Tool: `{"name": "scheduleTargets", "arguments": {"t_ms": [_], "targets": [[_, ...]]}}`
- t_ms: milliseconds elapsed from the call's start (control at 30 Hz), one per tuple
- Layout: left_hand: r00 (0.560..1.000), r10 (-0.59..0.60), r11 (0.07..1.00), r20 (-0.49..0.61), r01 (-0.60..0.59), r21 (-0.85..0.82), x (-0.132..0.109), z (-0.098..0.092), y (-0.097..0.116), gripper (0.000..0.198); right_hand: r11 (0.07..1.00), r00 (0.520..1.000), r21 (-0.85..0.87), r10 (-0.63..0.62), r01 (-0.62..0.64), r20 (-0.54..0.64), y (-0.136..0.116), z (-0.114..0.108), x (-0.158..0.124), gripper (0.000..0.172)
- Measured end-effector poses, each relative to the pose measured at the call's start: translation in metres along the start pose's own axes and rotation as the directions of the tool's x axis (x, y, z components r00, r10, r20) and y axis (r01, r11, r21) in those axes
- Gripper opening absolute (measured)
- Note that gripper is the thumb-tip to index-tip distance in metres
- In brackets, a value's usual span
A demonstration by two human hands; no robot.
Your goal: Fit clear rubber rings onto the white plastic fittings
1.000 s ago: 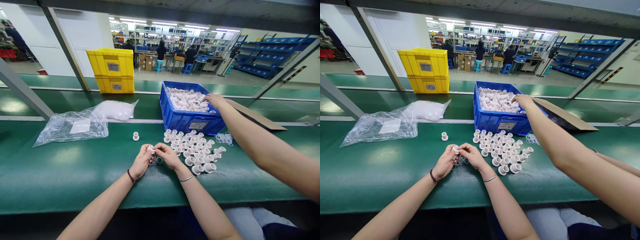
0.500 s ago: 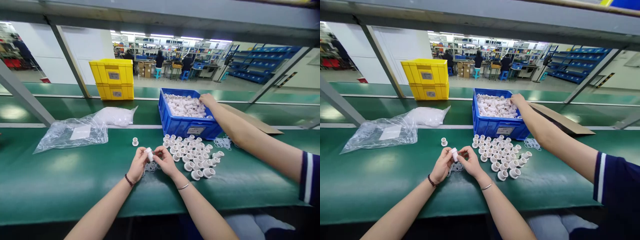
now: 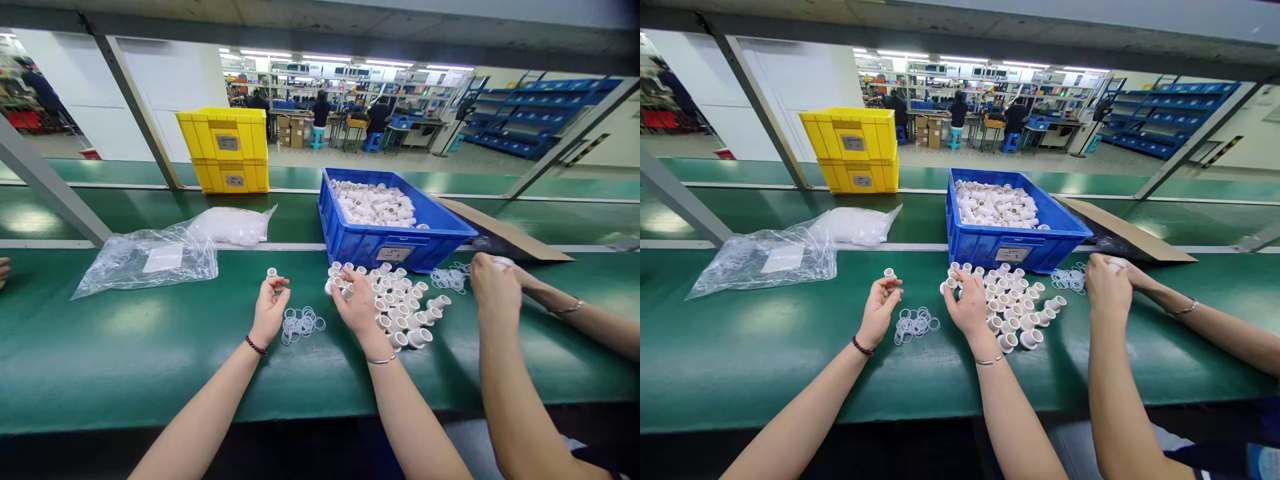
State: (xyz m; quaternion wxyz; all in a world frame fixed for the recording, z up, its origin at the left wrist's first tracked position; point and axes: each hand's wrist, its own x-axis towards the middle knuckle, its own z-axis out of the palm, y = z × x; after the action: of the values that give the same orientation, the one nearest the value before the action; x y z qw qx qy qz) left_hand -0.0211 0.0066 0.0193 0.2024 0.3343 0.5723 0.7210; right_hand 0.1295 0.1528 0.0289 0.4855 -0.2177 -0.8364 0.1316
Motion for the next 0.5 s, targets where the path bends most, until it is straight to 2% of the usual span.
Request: {"name": "scheduleTargets", "arguments": {"t_ms": [100, 200, 367, 433, 500], "targets": [[0.990, 0.060, 0.998, -0.127, -0.055, 0.040, 0.007, -0.007, -0.002, 0.026, 0.980, 0.989, -0.198, 0.027, 0.003, 0.144, 0.006, 0.000, 0.000, 0.040], [0.976, 0.062, 0.998, -0.207, -0.057, 0.030, 0.011, -0.012, -0.004, 0.023, 0.942, 0.974, -0.335, 0.068, 0.008, 0.215, 0.010, 0.003, -0.003, 0.037], [0.973, 0.047, 0.999, -0.224, -0.049, -0.004, 0.012, -0.012, -0.011, 0.023, 0.912, 0.979, -0.410, 0.085, -0.001, 0.186, 0.013, 0.001, -0.003, 0.032], [0.972, 0.070, 0.997, -0.226, -0.071, 0.004, 0.012, -0.009, -0.008, 0.024, 0.929, 0.989, -0.370, 0.045, 0.009, 0.139, 0.012, 0.000, -0.002, 0.032], [0.972, 0.125, 0.992, -0.197, -0.124, 0.017, 0.007, -0.006, 0.008, 0.026, 0.966, 0.994, -0.253, -0.028, 0.053, 0.101, 0.008, 0.000, -0.002, 0.029]]}}
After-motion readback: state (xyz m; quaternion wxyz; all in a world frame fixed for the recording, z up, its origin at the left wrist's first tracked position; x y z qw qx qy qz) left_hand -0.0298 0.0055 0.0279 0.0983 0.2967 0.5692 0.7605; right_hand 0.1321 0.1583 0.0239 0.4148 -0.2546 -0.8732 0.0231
